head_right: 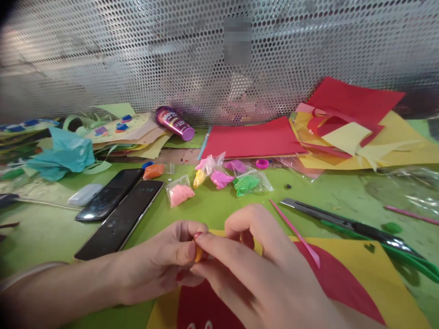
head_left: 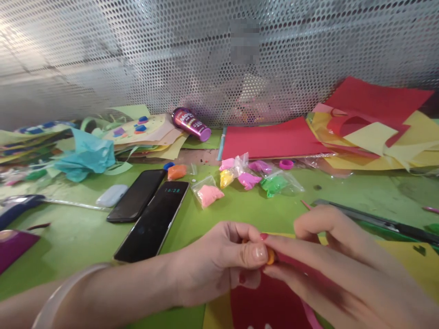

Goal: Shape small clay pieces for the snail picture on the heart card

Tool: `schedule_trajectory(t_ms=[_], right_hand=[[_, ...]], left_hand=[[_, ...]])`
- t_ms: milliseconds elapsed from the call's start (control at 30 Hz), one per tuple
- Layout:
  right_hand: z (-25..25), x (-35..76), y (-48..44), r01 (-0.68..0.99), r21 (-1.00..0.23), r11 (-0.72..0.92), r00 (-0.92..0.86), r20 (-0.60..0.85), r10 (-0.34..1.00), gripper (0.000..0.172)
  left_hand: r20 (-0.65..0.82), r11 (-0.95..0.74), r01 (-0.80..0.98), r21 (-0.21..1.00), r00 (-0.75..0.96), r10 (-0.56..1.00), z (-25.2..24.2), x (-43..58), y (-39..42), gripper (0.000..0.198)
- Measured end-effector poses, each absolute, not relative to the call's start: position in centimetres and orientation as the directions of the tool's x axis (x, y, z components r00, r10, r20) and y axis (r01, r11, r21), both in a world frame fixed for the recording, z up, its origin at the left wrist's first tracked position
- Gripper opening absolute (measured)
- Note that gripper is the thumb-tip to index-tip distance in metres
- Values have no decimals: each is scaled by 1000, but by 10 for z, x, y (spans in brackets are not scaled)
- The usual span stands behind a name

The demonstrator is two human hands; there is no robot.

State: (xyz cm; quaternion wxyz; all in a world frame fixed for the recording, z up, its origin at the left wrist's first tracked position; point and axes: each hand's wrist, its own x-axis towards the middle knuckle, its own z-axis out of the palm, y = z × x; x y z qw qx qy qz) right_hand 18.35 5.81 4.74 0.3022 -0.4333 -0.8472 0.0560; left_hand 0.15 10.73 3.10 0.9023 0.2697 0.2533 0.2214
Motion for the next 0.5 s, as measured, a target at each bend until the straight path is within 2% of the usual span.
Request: schedule_trajectory(t_ms=[500], right_hand=[[44,180,60,622,-526,581,-388,438,811,21]], left_hand=[[-388,755,-257,603,732,560,33,3,106,28]])
